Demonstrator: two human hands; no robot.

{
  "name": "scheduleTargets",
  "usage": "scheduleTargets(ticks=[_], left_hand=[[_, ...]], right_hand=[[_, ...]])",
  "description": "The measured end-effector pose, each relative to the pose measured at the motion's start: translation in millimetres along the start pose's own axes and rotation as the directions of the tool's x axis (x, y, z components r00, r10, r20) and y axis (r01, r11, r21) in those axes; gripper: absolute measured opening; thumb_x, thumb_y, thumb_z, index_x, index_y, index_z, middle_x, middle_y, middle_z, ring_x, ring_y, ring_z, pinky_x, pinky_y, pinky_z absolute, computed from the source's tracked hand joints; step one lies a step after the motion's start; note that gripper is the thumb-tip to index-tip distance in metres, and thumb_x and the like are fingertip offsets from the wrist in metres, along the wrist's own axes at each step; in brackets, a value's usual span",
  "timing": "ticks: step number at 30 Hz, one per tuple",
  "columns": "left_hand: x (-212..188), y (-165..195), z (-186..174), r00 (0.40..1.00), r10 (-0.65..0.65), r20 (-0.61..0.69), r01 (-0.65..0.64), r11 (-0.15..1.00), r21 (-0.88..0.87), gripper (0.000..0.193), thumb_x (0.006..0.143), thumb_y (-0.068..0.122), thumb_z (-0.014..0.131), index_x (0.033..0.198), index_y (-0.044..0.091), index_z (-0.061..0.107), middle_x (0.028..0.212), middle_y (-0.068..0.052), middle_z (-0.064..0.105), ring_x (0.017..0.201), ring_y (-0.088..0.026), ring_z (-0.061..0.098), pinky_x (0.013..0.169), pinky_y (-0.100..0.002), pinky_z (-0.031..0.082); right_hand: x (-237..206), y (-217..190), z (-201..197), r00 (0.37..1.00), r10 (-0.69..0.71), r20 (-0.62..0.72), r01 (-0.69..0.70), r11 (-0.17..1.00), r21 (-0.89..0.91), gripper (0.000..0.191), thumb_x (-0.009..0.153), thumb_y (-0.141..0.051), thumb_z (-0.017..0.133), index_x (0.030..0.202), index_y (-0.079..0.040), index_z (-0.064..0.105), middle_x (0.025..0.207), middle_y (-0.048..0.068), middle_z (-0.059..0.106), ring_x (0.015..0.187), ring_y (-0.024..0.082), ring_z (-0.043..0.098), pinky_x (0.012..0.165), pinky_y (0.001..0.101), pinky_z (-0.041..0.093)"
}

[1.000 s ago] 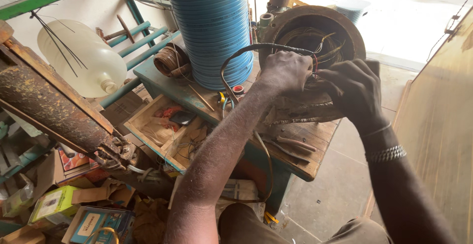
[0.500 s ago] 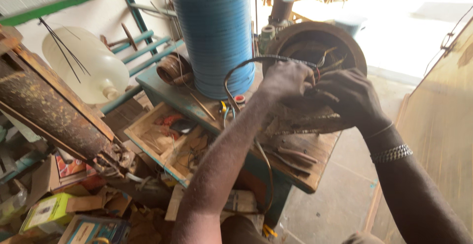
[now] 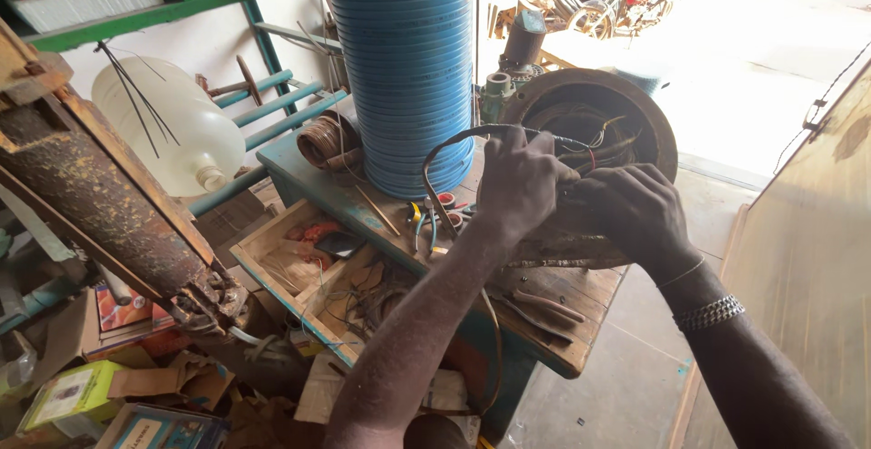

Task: The person works on the exposed wire windings inside an electric motor housing on a workbench. They use a small yellow utility blade to cut and trim wire insulation, pull and reposition the wires by hand, and press the leads into place within the motor's coil slots.

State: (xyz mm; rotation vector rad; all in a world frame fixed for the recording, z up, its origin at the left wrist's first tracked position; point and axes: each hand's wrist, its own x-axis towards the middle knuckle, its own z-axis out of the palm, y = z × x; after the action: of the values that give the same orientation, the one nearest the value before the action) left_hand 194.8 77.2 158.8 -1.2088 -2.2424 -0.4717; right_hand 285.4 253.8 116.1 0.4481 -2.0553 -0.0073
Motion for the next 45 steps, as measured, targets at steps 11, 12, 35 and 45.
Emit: scheduleTargets(ticks=[11,12,35,45], left_hand=[[9,-3,16,0.998,-0.024,-0.054,0.016,0.990,-0.139,0.011,0.080,0.022,0.081,0.077,0.031,0.084,0.088,0.012,0.065,0.103,-0.017,0.051,0.097,-0.046,0.035],[6,-8,19,0.997,-0.046,-0.067,0.030,0.974,-0.226,0.007,0.075,0.024,0.085,0.075,0.031,0.083,0.083,0.012,0.064,0.100,-0.017,0.050,0.095,-0.046,0.033],[7,-1,25,0.971,-0.206,-0.123,0.173,0.956,-0.238,0.009,0.075,0.031,0.082,0.069,0.025,0.080,0.074,0.008,0.071,0.104,-0.018,0.053,0.097,-0.049,0.029],[-11,16,40,0.896,-0.168,-0.411,0.100,0.978,-0.184,0.008,0.076,0.024,0.081,0.074,0.030,0.076,0.084,0.017,0.070,0.106,-0.014,0.056,0.089,-0.049,0.029]], right_hand=[[3,-4,-4,1.000,-0.031,0.002,0.031,1.000,-0.005,0.024,0.083,-0.022,0.082,0.102,-0.011,0.071,0.105,0.002,0.073,0.098,0.017,0.071,0.090,0.0363,0.057],[4,-3,-6,0.999,-0.038,0.012,0.038,0.999,-0.013,0.025,0.083,-0.022,0.082,0.102,-0.011,0.071,0.105,0.003,0.073,0.098,0.018,0.071,0.090,0.0368,0.057],[39,26,7,0.833,0.449,0.325,-0.516,0.841,0.162,0.006,0.083,-0.013,0.080,0.089,-0.014,0.082,0.078,0.005,0.077,0.065,0.017,0.074,0.064,0.0321,0.057],[67,40,3,0.674,0.403,0.619,-0.405,0.902,-0.147,0.005,0.085,-0.024,0.079,0.085,-0.020,0.082,0.084,0.004,0.077,0.080,0.023,0.075,0.072,0.0391,0.059]])
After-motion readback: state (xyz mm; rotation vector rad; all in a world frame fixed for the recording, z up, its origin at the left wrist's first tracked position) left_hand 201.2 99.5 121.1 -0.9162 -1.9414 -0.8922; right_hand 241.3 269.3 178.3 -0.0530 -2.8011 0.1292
